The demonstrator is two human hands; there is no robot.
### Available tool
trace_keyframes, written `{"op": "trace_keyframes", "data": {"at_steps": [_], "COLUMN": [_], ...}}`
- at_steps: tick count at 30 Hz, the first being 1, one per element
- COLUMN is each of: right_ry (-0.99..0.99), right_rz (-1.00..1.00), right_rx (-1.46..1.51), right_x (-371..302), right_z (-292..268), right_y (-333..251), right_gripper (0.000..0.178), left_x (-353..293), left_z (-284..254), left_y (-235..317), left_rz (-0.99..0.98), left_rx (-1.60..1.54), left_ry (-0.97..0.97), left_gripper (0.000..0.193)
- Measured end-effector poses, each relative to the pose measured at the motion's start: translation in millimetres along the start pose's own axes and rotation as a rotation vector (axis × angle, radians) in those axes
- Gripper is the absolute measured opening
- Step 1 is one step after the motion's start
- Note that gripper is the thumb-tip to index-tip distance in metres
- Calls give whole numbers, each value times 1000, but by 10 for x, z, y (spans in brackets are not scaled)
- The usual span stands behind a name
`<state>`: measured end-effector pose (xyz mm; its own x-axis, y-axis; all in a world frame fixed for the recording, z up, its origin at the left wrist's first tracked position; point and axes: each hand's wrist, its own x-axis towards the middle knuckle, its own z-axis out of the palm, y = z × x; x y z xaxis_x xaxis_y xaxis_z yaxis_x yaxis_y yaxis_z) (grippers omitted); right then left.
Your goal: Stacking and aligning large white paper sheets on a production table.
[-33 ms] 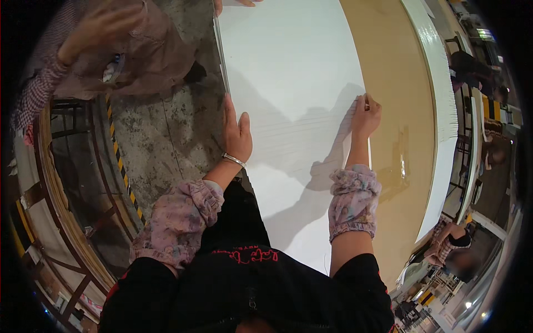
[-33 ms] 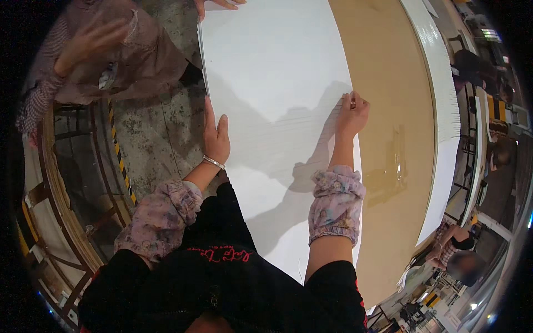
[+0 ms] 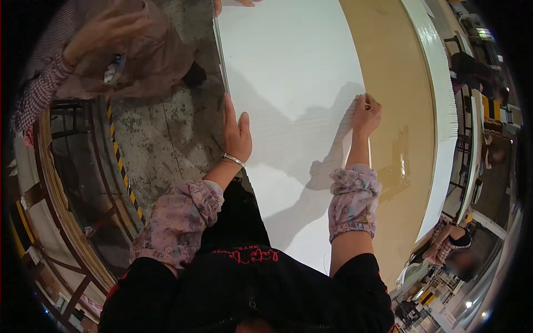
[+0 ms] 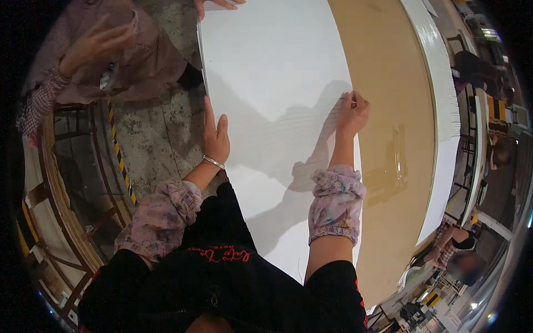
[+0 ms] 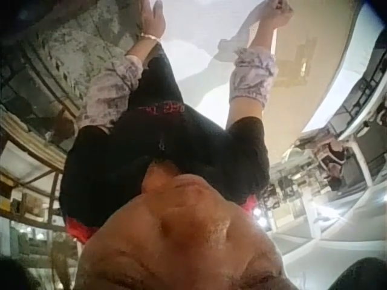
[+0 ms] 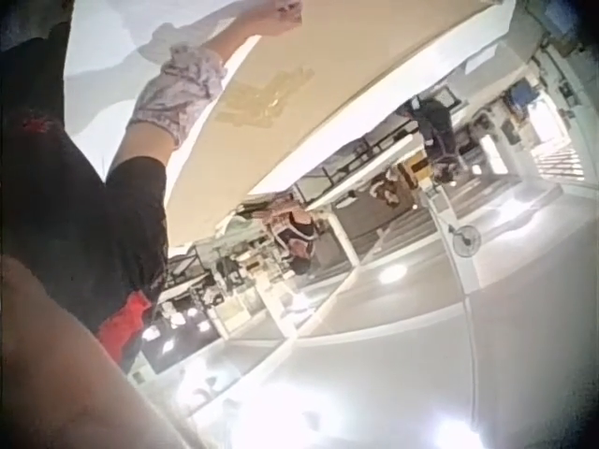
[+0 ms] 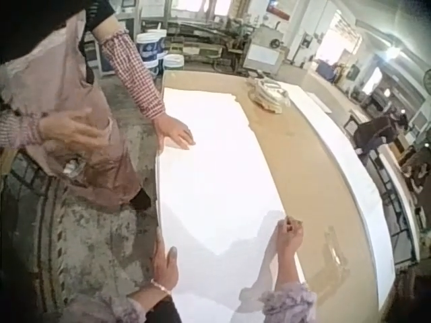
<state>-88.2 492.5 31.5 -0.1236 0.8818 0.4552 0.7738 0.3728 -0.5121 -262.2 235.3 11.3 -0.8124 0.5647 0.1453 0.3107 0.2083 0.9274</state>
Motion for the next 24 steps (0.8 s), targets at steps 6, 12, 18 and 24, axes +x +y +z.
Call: {"op": "trace_keyframes", "data": {"at_steps": [6,12,18,24], "right_ry": [-160,-205,-217,-238], "right_rz": [354,277,250,185], "right_rx": [403,372,299,220], "right_x": [157,170,64,67], "right_z": [96,128,-6,12], "right_y": [247,443,156,323], "right_gripper": [21,20,22,24], "left_x": [-33,-41,-41,28], "left_z": [-13,-19,-58,-58], "left_y": [-74,-57,-43,-89], "left_rz": [20,-14,-20,-23], "left_rx": [36,33,-31,12], "left_ry": [0,-16,18,3], "left_gripper": [58,59,59,53]}}
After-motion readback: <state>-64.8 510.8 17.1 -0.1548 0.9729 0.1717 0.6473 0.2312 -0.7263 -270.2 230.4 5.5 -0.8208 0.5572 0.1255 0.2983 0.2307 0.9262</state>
